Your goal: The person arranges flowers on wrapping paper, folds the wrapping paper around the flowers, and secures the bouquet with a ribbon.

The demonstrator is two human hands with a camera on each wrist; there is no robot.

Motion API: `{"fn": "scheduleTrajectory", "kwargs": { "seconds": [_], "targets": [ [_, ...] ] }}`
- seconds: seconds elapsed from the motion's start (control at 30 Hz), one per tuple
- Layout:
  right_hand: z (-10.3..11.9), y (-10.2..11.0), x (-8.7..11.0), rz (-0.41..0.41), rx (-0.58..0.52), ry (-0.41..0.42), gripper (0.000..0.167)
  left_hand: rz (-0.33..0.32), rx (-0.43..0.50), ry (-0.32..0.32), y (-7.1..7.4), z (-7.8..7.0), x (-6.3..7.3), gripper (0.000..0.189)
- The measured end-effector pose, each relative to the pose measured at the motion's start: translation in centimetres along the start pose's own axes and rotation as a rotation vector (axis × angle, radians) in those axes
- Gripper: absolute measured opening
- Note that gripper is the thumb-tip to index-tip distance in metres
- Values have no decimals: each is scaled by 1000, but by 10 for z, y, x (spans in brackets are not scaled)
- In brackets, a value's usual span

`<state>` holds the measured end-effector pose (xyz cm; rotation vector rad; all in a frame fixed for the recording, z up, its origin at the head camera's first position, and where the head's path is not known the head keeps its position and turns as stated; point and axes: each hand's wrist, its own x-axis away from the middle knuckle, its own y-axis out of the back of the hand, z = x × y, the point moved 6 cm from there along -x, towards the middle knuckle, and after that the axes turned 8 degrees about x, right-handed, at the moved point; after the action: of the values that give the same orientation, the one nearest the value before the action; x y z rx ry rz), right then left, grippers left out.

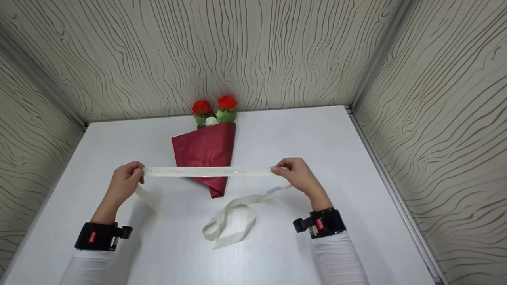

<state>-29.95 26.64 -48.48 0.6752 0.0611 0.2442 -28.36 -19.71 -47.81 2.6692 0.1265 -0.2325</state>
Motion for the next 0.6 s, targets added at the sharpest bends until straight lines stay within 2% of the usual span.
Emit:
{"fn": "scheduleTrajectory", "kwargs": {
  "seconds": [0.27,0.37,0.47,0.6],
  "targets": [
    [-20,56,2,-97,136,5,31,-118,-156,108,58,39,-5,24],
    [-23,69,2,-136,201,7,35,-163,-203,172,74,55,-2,28],
    [-25,78,1,-208,233,-14,38,-235,-249,228,89,68,2,32],
    [-24,81,-1,-310,261,-19,37,-312,-315,293,100,82,8,34]
  ]
}}
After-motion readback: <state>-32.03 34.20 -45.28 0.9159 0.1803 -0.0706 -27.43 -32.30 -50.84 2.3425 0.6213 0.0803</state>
